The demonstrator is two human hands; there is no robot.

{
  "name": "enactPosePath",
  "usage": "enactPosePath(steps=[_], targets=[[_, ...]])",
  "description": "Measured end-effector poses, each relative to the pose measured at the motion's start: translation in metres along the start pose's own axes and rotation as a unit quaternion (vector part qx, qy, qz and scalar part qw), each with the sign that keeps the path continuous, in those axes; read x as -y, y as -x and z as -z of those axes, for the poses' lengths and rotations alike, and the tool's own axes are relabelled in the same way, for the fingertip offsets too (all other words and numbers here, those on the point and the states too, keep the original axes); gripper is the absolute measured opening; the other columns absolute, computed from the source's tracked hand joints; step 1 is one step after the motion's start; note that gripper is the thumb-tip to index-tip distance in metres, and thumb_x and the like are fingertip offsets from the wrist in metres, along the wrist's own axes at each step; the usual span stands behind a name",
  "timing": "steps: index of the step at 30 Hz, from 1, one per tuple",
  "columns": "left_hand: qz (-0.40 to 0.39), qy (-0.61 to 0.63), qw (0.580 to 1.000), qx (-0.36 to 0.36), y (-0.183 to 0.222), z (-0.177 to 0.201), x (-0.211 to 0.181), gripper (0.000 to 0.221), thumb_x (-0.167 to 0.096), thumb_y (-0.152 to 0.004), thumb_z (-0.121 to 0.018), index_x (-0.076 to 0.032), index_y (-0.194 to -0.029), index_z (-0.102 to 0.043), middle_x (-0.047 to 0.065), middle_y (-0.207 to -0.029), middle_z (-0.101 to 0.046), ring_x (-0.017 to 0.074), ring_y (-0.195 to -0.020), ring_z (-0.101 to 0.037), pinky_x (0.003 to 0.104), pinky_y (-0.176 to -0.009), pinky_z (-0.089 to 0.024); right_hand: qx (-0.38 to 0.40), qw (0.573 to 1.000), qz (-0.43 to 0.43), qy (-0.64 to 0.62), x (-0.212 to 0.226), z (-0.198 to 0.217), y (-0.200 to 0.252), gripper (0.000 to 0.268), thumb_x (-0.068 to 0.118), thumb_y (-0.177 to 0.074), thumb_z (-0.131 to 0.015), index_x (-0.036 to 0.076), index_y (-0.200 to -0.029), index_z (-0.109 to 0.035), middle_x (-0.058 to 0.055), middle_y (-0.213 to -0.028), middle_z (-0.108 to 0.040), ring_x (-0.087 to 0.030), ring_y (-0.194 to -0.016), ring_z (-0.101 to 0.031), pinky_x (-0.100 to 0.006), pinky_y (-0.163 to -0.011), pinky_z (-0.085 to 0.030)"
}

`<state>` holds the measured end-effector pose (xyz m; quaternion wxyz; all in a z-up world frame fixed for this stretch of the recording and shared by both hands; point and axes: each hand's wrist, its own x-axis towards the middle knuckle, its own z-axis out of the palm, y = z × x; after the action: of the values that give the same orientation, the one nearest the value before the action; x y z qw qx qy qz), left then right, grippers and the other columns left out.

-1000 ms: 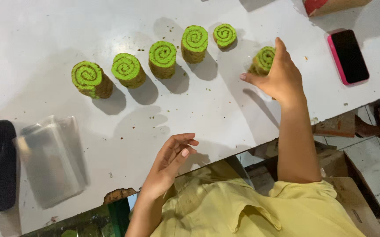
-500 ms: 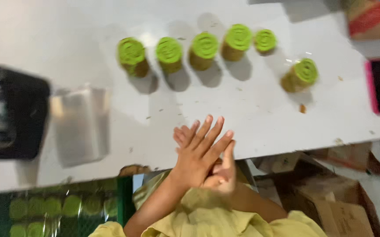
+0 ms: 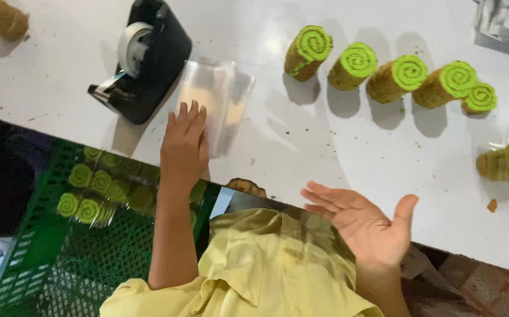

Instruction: The person places cake rolls into plastic sleeves by hand, then seals each sleeve using a strip of tape from a dispenser and places the packaged items into a crate.

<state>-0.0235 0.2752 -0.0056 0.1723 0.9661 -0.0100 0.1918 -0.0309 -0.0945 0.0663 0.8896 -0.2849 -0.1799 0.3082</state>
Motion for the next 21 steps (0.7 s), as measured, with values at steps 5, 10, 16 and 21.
enactPosePath(steps=[5,10,16,21], targets=[[0.046,0.041,0.998,-0.025,0.023,-0.027,0.027,0.037,-0.008,-0.102,-0.072,-0.001,-0.139,-0.069,0.017,-0.146,-0.062,0.0318,-0.141,-0.054,0.051,-0.125,-0.039,-0.035,0.998,0.008,0.053,0.0,0.003,0.002,0.106,0.075,-0.103,-0.021,-0.016,-0.142,-0.057,-0.04,-0.154,-0.048,-0.056,-0.144,-0.049,-0.063,-0.117,-0.041],[-0.003,-0.034,0.994,-0.106,0.022,-0.023,0.018,0.021,-0.01,-0.097,-0.083,-0.006,-0.117,-0.083,0.014,-0.125,-0.078,0.0296,-0.124,-0.071,0.054,-0.117,-0.048,-0.058,0.989,0.02,0.136,0.001,0.01,0.009,0.105,0.078,-0.102,-0.02,-0.012,-0.141,-0.059,-0.037,-0.152,-0.053,-0.054,-0.14,-0.055,-0.061,-0.113,-0.046],[0.146,0.332,0.928,-0.08,0.016,0.042,-0.071,0.02,-0.018,-0.111,-0.058,-0.019,-0.112,-0.077,0.0,-0.103,-0.082,0.022,-0.108,-0.078,0.039,-0.105,-0.056,-0.112,0.937,0.075,0.321,-0.013,0.066,0.021,0.082,0.058,-0.101,-0.035,-0.013,-0.14,-0.05,-0.044,-0.148,-0.052,-0.057,-0.137,-0.057,-0.063,-0.105,-0.048],[0.045,0.714,0.658,0.235,0.017,0.06,-0.125,0.03,-0.006,-0.11,-0.047,0.002,-0.125,-0.072,0.018,-0.098,-0.081,0.0158,-0.078,-0.072,0.029,-0.076,-0.056,-0.065,0.957,0.058,0.276,-0.024,0.04,-0.008,0.097,0.061,-0.091,-0.065,-0.011,-0.151,-0.04,-0.039,-0.156,-0.045,-0.052,-0.141,-0.052,-0.055,-0.113,-0.047]])
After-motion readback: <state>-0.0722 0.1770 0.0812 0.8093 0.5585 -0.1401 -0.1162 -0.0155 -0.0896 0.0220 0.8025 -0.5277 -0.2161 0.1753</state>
